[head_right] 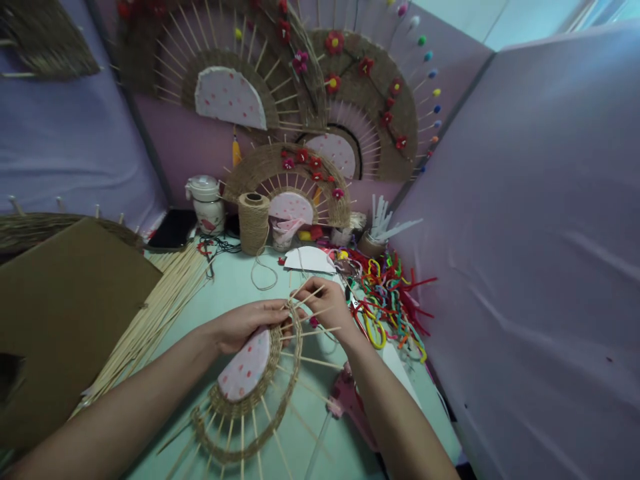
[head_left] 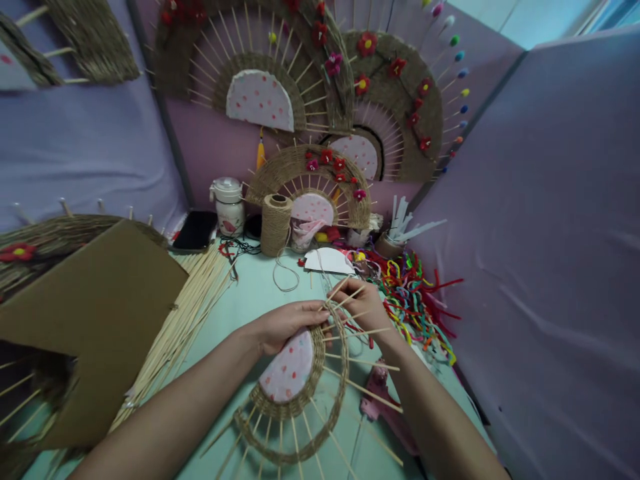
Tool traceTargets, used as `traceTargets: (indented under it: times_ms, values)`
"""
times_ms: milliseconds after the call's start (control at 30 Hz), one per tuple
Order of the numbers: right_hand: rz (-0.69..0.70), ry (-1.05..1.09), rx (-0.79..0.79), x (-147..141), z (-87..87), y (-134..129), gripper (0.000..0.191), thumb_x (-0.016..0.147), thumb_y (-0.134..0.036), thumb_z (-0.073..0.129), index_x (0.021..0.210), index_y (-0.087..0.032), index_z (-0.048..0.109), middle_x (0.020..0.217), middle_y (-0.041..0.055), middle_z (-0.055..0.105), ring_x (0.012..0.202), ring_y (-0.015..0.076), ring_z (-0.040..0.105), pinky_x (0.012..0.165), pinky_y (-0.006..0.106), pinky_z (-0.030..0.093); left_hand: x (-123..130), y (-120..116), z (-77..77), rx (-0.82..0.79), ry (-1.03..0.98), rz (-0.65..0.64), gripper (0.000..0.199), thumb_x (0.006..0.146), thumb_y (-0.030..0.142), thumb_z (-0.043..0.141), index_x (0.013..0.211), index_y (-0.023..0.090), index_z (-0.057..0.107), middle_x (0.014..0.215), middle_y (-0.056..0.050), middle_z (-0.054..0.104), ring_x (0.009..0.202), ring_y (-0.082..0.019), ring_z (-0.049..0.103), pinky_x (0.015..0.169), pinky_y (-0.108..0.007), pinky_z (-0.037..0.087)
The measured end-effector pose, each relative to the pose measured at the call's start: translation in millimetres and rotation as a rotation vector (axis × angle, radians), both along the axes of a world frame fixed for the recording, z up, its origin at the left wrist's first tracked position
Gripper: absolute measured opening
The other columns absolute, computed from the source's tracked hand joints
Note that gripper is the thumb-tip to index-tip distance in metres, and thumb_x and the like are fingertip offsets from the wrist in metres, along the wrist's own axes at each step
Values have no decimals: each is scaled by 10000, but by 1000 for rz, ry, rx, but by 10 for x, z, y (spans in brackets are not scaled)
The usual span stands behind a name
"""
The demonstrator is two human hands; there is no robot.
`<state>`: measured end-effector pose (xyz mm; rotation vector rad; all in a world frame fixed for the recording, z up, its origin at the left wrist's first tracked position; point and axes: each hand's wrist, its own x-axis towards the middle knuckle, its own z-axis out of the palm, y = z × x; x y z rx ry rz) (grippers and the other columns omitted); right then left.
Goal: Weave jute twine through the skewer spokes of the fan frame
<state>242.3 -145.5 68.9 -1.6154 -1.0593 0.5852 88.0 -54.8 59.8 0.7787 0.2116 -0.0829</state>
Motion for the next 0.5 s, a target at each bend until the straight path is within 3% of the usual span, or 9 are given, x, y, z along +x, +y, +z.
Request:
traceTargets:
  times_ms: [267,367,500]
  values:
    - [-83,-133,84,-28,2,-61,123,687,-223,639,576,-184,605,545,-16,569,500,111,468,486,233,374,9,-26,35,-161,-20,53,210,720,91,671,928,113,661,788,-71,685,719,-132,662,776,-254,491]
    - [-22,-237,91,35,76,-112,128,722,-229,640,608,-181,607,585,-12,577,536,117,483,516,238,386,-4,-14,61,-132,-36,28,202,701,109,698,900,91,671,753,-71,680,687,-116,651,709,-208,490]
    - [163,-418,72,235,243,-219,72,807,-235,605,769,-188,645,736,27,624,690,154,564,640,275,437,-25,16,88,-80,-17,12,181,693,120,706,868,81,684,712,-57,671,647,-94,634,646,-169,479]
